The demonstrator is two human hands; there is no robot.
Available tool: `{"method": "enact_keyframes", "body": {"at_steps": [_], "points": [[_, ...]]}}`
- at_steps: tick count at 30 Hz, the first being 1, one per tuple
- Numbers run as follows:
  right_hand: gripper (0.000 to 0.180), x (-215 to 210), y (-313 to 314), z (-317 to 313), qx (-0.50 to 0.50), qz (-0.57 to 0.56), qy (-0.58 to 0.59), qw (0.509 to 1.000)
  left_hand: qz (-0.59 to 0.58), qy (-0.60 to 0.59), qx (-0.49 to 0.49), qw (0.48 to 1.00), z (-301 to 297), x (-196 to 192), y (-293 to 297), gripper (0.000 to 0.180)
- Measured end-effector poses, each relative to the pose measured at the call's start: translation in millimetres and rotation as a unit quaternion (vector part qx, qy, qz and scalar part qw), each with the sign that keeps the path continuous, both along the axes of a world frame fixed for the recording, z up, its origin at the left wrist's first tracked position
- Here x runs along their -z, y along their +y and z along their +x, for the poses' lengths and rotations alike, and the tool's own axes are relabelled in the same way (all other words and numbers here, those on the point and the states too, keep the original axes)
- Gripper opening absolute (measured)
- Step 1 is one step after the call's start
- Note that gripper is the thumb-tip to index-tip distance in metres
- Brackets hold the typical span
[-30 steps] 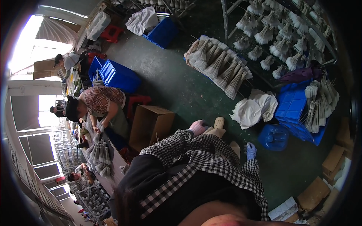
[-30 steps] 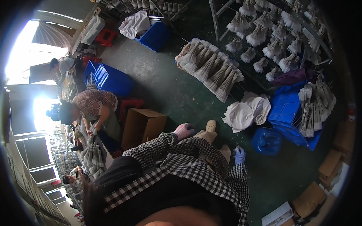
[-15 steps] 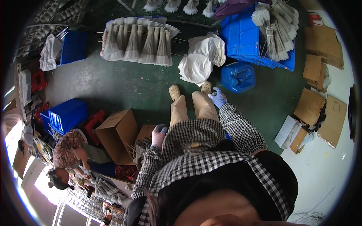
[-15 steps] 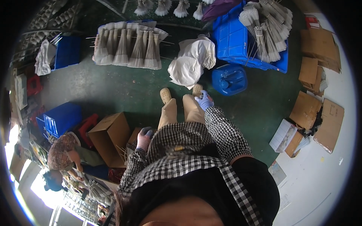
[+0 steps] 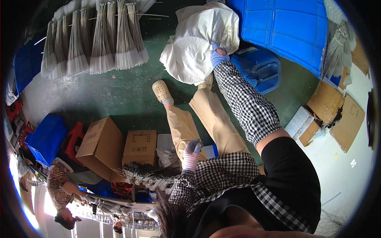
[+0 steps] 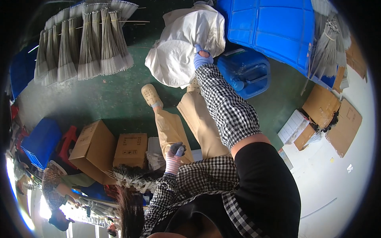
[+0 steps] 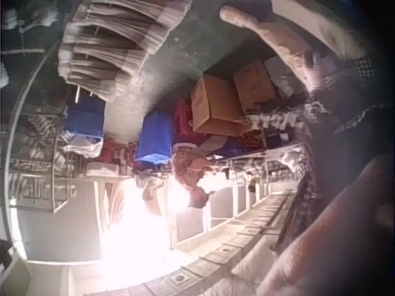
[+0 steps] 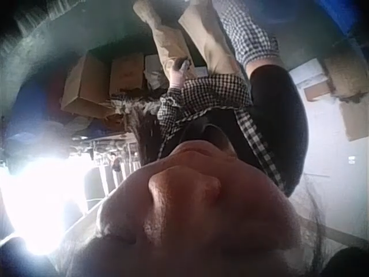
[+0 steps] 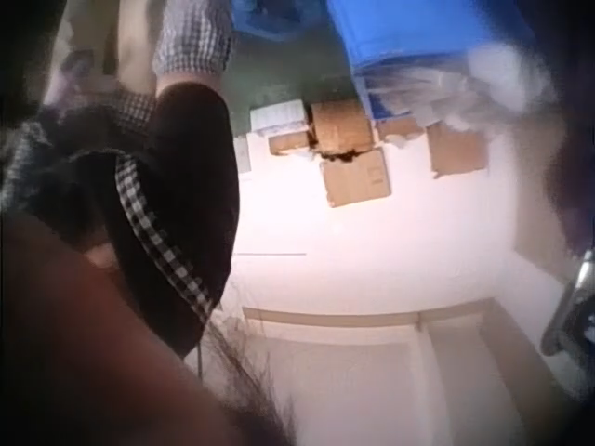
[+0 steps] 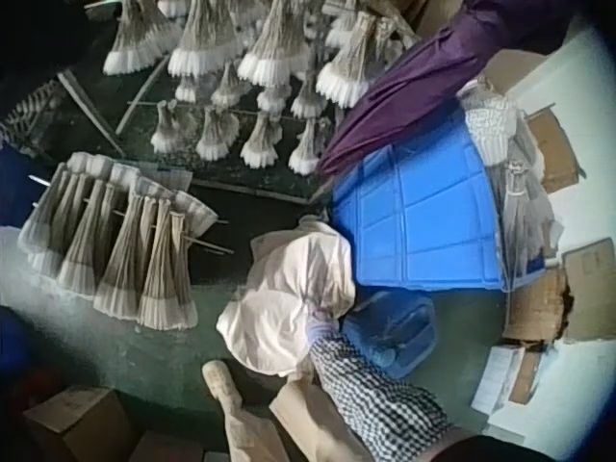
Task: Assembling and organizing shuttlecock parts in a manufacturing environment.
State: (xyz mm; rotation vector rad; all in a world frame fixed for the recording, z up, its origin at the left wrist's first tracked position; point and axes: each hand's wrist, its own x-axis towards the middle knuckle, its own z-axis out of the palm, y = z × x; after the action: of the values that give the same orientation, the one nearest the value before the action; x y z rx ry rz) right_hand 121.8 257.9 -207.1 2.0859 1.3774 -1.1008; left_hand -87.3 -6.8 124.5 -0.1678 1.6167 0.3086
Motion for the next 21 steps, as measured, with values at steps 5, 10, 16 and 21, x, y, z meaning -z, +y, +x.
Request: {"method": "enact_keyframes", "body": {"at_steps": [5, 10, 16, 21], "points": [[0.032, 7.3, -25.7, 37.0, 0.053, 0.184, 0.059, 0.980, 0.001, 0.000, 0.016, 1.000, -1.8, 7.2, 4.2, 0.029], [0.028, -93.5, -30.7, 29.4, 0.202, 0.301, 0.216, 0.906, -0.004, 0.040, 0.037, 0.999, -27.7, 11.3, 2.5, 0.028], [0.030, -235.4, -35.2, 78.1, 0.224, 0.364, 0.200, 0.882, -0.011, 0.010, 0.053, 0.999, -22.8, 25.2, 10.3, 0.029], [0.027, -320.5, -89.1, 115.3, 0.312, 0.362, 0.126, 0.869, -0.014, -0.008, 0.054, 0.998, -19.6, 38.9, 16.4, 0.028]]}}
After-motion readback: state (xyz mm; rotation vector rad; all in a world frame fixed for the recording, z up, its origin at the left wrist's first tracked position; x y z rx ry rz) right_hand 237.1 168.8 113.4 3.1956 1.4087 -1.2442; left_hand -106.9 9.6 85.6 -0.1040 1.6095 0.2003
